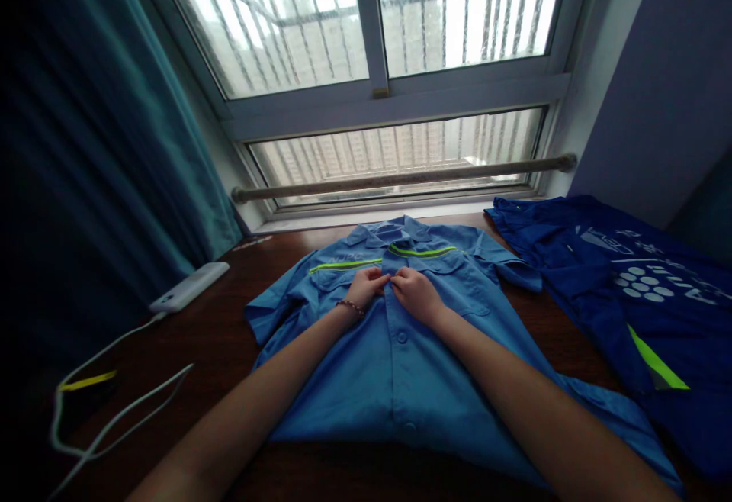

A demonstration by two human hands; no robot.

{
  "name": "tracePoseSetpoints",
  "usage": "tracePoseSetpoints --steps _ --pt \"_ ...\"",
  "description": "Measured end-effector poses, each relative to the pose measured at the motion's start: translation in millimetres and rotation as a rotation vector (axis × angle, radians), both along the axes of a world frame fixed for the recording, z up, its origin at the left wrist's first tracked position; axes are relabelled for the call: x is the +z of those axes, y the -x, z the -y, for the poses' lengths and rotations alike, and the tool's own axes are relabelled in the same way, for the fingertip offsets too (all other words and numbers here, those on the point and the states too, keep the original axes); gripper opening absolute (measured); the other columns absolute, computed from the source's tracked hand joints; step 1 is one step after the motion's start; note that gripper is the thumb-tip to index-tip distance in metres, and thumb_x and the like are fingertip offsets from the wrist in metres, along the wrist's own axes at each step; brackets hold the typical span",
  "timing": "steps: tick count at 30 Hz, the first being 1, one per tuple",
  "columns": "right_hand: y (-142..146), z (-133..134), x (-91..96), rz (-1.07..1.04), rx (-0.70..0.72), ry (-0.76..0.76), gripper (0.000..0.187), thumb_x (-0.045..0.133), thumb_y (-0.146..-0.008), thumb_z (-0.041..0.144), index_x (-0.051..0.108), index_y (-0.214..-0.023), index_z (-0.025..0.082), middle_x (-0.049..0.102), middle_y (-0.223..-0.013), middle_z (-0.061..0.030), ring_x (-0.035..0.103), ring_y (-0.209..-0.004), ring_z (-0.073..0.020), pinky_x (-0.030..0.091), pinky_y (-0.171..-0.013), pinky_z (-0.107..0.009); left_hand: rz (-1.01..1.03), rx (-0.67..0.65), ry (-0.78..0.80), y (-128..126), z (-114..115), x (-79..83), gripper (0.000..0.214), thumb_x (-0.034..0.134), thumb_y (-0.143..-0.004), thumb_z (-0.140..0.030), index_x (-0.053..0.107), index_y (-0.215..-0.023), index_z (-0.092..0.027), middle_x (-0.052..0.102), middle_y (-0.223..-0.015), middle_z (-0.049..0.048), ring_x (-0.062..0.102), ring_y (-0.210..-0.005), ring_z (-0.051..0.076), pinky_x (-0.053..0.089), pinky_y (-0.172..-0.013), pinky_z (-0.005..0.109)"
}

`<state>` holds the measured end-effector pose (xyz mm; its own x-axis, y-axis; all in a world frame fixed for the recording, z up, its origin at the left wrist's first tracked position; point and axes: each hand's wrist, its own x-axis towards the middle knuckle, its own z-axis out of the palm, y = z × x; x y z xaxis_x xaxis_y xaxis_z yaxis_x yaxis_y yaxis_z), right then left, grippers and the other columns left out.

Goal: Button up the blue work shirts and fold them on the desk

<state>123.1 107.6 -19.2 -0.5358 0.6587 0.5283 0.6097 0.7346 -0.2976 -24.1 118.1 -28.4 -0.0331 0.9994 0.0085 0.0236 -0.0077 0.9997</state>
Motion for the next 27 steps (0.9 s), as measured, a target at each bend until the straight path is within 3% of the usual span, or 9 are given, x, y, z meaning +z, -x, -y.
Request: tracePoseSetpoints --steps 4,11,14,19,22,27 --pt "1 3 3.4 0.164 -0.024 -0.13 0.02 0.041 -0.084 0.015 0.061 -0.085 0.014 0.057 -0.084 -0.0073 0.05 -0.082 -0.0167 0.041 -0.075 -0.027 -0.068 0.025 -0.014 -2 -1 -2.6 0.03 0.066 -0.057 -0.031 0.04 -0.054 -0.016 0.041 -0.046 -0.0065 0.042 -0.04 0.006 0.037 -0.041 0.02" --pt "6 4 7.2 0.404 0.032 -0.266 0.018 0.041 -0.081 0.007 0.059 -0.082 0.011 0.055 -0.082 -0.0104 0.047 -0.078 -0.0202 0.04 -0.07 -0.03 -0.552 0.19 -0.231 -5 3 -2.1 0.018 0.058 -0.06 -0.019 0.047 -0.047 -0.015 0.043 -0.044 -0.0037 0.041 -0.046 0.009 0.029 -0.048 0.022" --pt "7 2 6.5 0.377 -0.026 -0.226 0.017 0.042 -0.082 0.008 0.058 -0.08 0.012 0.055 -0.081 -0.0103 0.048 -0.078 -0.0205 0.04 -0.069 -0.029 -0.635 0.212 -0.331 -6 8 0.4 0.015 0.056 -0.064 -0.019 0.052 -0.05 -0.015 0.047 -0.047 -0.002 0.042 -0.05 0.01 0.029 -0.051 0.023" --pt "4 -1 1.7 0.163 -0.151 -0.064 0.015 0.041 -0.086 0.019 0.054 -0.08 0.015 0.056 -0.079 -0.008 0.052 -0.076 -0.0183 0.041 -0.068 -0.027 -0.734 0.192 -0.474 -8 12 0.4 0.01 0.052 -0.071 -0.02 0.058 -0.065 -0.016 0.058 -0.062 0.0017 0.049 -0.058 0.012 0.034 -0.057 0.023" --pt "2 -1 -2.1 0.058 -0.151 0.01 0.007 0.043 -0.085 0.016 0.049 -0.088 0.014 0.058 -0.079 -0.0061 0.055 -0.073 -0.0162 0.041 -0.066 -0.024 -0.83 0.171 -0.533 -10 16 2.0 0.011 0.049 -0.074 -0.019 0.059 -0.071 -0.016 0.06 -0.07 0.0032 0.052 -0.064 0.013 0.037 -0.061 0.024" --pt "2 -5 -8.4 0.049 -0.125 0.066 0.023 0.042 -0.083 0.01 0.042 -0.105 0.011 0.06 -0.077 -0.005 0.057 -0.072 -0.0159 0.042 -0.064 -0.023 -1.102 0.038 -0.585 -11 25 6.0 0.018 0.041 -0.078 -0.012 0.058 -0.073 -0.015 0.06 -0.074 0.006 0.054 -0.069 0.015 0.04 -0.064 0.025"
